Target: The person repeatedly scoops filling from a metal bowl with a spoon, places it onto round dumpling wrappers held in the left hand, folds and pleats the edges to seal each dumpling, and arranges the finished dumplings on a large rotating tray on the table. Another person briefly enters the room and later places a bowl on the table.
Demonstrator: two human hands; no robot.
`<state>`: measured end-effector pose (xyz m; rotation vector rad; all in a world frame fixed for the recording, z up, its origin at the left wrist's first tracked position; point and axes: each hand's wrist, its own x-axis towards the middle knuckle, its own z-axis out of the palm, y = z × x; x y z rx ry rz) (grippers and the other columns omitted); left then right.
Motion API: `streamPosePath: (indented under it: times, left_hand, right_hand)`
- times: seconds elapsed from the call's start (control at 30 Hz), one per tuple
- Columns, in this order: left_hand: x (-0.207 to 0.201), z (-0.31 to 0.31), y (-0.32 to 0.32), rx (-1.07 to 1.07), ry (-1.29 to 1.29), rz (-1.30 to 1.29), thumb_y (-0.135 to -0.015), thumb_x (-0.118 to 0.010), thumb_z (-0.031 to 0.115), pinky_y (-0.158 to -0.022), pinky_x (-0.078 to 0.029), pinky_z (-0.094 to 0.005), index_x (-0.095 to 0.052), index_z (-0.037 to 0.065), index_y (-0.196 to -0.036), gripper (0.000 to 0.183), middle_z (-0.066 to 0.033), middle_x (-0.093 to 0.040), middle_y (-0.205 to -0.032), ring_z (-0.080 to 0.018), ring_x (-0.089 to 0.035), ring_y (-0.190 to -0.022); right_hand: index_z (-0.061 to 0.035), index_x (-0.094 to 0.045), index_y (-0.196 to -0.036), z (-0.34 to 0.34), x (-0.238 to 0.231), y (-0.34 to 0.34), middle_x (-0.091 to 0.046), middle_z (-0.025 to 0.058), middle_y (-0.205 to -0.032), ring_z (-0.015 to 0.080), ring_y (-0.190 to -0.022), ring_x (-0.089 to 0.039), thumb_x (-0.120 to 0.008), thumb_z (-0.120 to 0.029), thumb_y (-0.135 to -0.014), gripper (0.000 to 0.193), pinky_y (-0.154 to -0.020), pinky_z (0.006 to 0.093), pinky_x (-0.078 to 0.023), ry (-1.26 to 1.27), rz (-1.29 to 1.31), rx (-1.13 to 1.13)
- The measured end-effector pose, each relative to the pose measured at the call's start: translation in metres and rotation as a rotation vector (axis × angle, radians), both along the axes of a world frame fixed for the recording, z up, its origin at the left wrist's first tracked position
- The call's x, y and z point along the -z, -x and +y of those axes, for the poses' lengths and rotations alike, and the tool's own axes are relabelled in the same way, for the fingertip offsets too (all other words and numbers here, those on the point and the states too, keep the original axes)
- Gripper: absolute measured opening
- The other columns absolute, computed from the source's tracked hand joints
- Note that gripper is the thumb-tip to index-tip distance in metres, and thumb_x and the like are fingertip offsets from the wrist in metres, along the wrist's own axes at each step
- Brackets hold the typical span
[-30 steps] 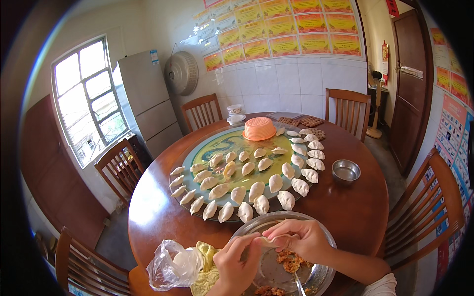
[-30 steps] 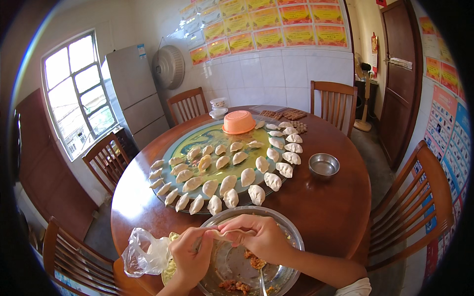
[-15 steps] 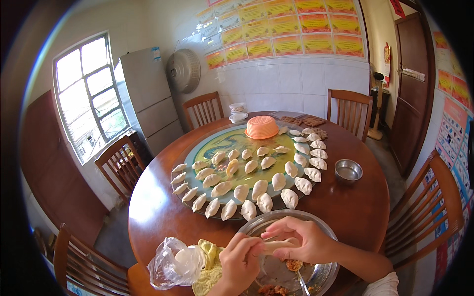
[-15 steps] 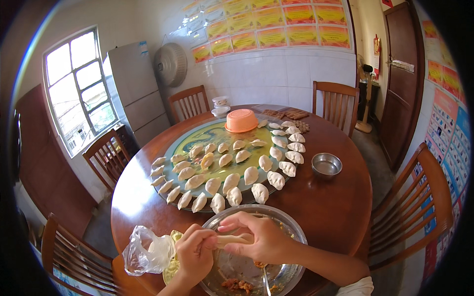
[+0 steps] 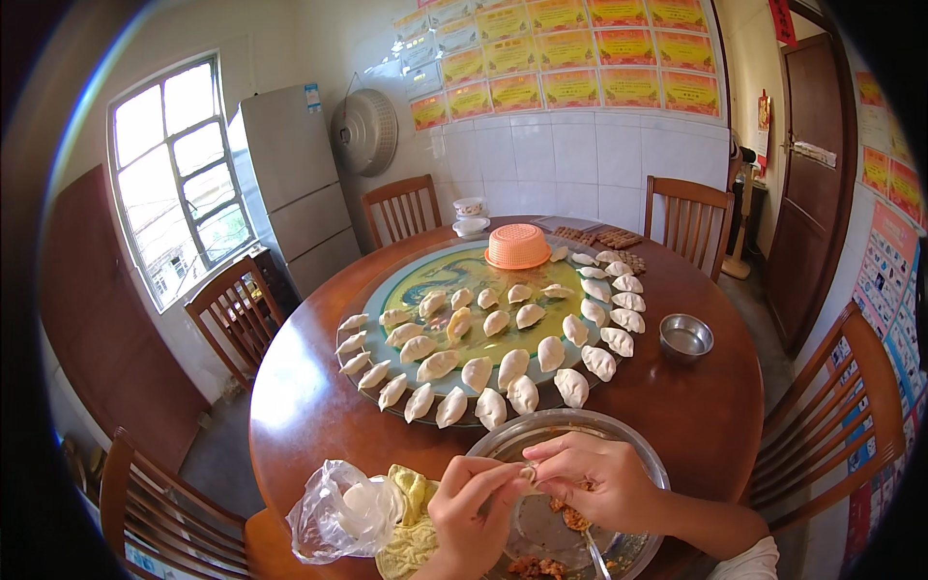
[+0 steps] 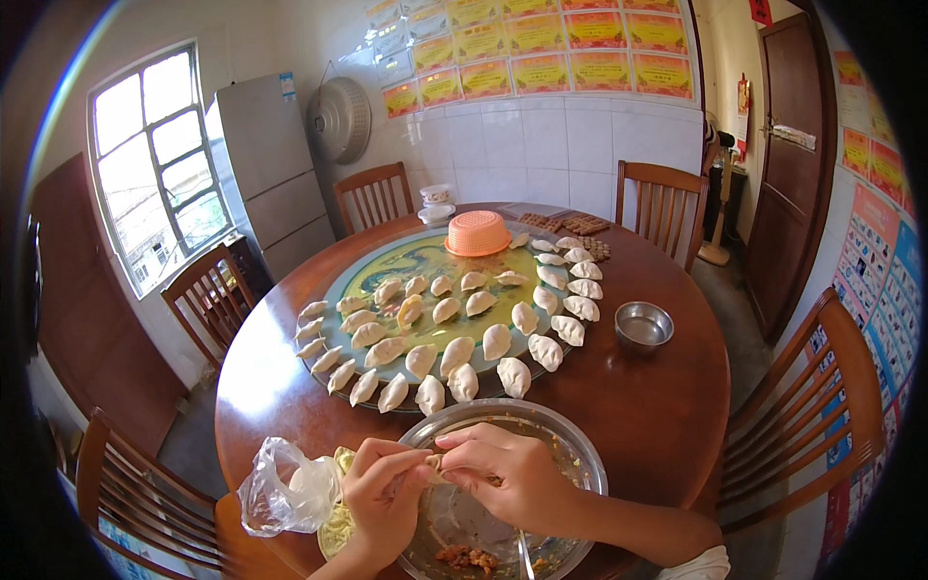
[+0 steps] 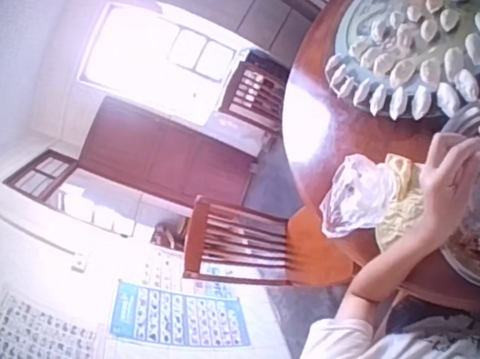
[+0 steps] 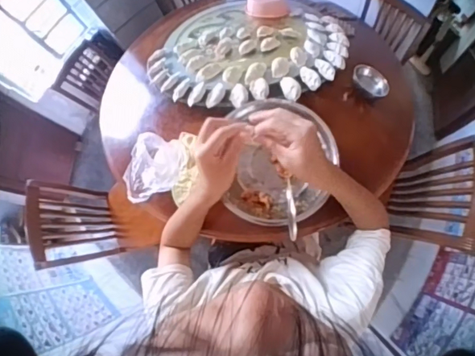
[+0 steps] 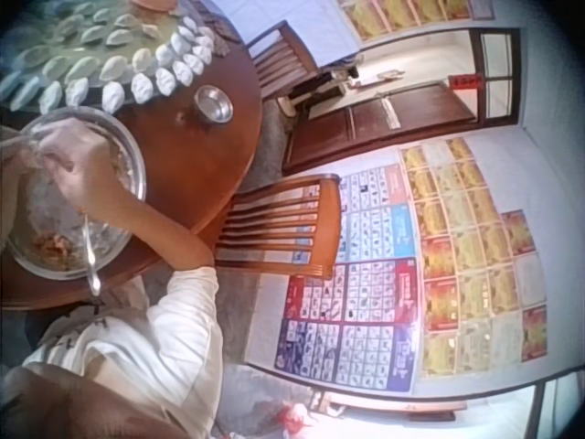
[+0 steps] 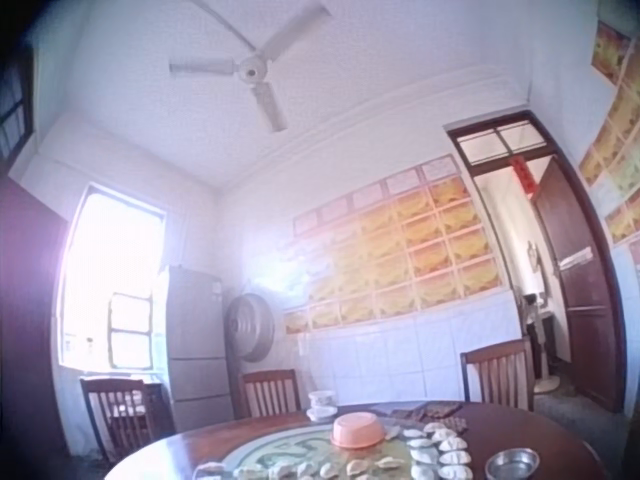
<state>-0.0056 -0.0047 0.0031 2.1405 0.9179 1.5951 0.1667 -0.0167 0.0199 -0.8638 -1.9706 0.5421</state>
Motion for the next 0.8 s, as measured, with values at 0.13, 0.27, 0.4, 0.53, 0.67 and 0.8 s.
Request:
streamPosePath:
  times: [0.13,0.27,0.4,0.53,0.67,0.8]
  left_hand:
    - [-0.001,0.0,0.0,0.051,-0.058,-0.014,-0.072,-0.069,-0.001,-0.056,-0.043,-0.0235,-0.064,0.001,-0.091,0.019,-0.0088,-0.055,-0.08,-0.0142,-0.054,-0.068]
    - [0.003,0.003,0.002,0.057,-0.013,-0.077,-0.074,-0.066,-0.003,-0.057,-0.043,-0.0216,-0.061,-0.003,-0.088,0.014,-0.0093,-0.054,-0.081,-0.0128,-0.053,-0.067]
    - [0.009,0.004,0.004,0.018,0.08,-0.195,-0.076,-0.062,-0.006,-0.057,-0.042,-0.0205,-0.058,-0.006,-0.084,0.009,-0.0094,-0.052,-0.081,-0.0118,-0.052,-0.068]
    - [0.011,0.005,0.001,0.03,0.107,-0.241,-0.076,-0.061,-0.007,-0.056,-0.042,-0.0203,-0.058,-0.006,-0.084,0.008,-0.0091,-0.052,-0.08,-0.0112,-0.05,-0.066]
    - [0.009,0.003,0.001,0.001,-0.001,-0.112,-0.073,-0.063,-0.007,-0.054,-0.041,-0.0206,-0.059,-0.004,-0.084,0.011,-0.0087,-0.053,-0.078,-0.011,-0.05,-0.064]
    - [0.007,0.002,0.002,0.006,-0.037,-0.061,-0.071,-0.065,-0.007,-0.052,-0.04,-0.0218,-0.06,-0.002,-0.083,0.014,-0.0086,-0.055,-0.076,-0.011,-0.05,-0.062]
  right_hand:
    - [0.0005,-0.059,-0.096,-0.002,-0.004,0.005,-0.059,0.0151,-0.107,0.0174,-0.094,-0.06,-0.065,0.001,-0.077,0.021,-0.075,0.0276,-0.052,0.048,0.087,0.03]
    - [0.0009,-0.062,-0.088,-0.003,-0.011,0.01,-0.061,0.0127,-0.098,0.0154,-0.09,-0.061,-0.066,0.0,-0.076,0.013,-0.069,0.0258,-0.052,0.326,0.332,0.012]
    - [0.0005,-0.062,-0.085,-0.004,-0.018,0.001,-0.061,0.0076,-0.084,0.0111,-0.078,-0.06,-0.068,-0.004,-0.075,0.013,-0.059,0.0245,-0.05,0.378,0.132,0.127]
    - [-0.005,-0.06,-0.096,-0.005,-0.017,0.003,-0.055,0.0074,-0.076,0.0222,-0.067,-0.056,-0.066,-0.009,-0.076,0.021,-0.058,0.0327,-0.046,-0.03,-0.117,0.155]
    - [-0.0056,-0.061,-0.086,-0.001,-0.017,0.011,-0.053,0.006,-0.076,0.0241,-0.072,-0.054,-0.066,-0.006,-0.073,0.014,-0.061,0.0338,-0.045,-0.106,-0.151,0.191]
    - [-0.0055,-0.058,-0.079,0.002,-0.018,0.01,-0.051,0.0062,-0.078,0.0239,-0.075,-0.052,-0.063,-0.004,-0.072,0.009,-0.064,0.0342,-0.044,-0.077,-0.167,0.167]
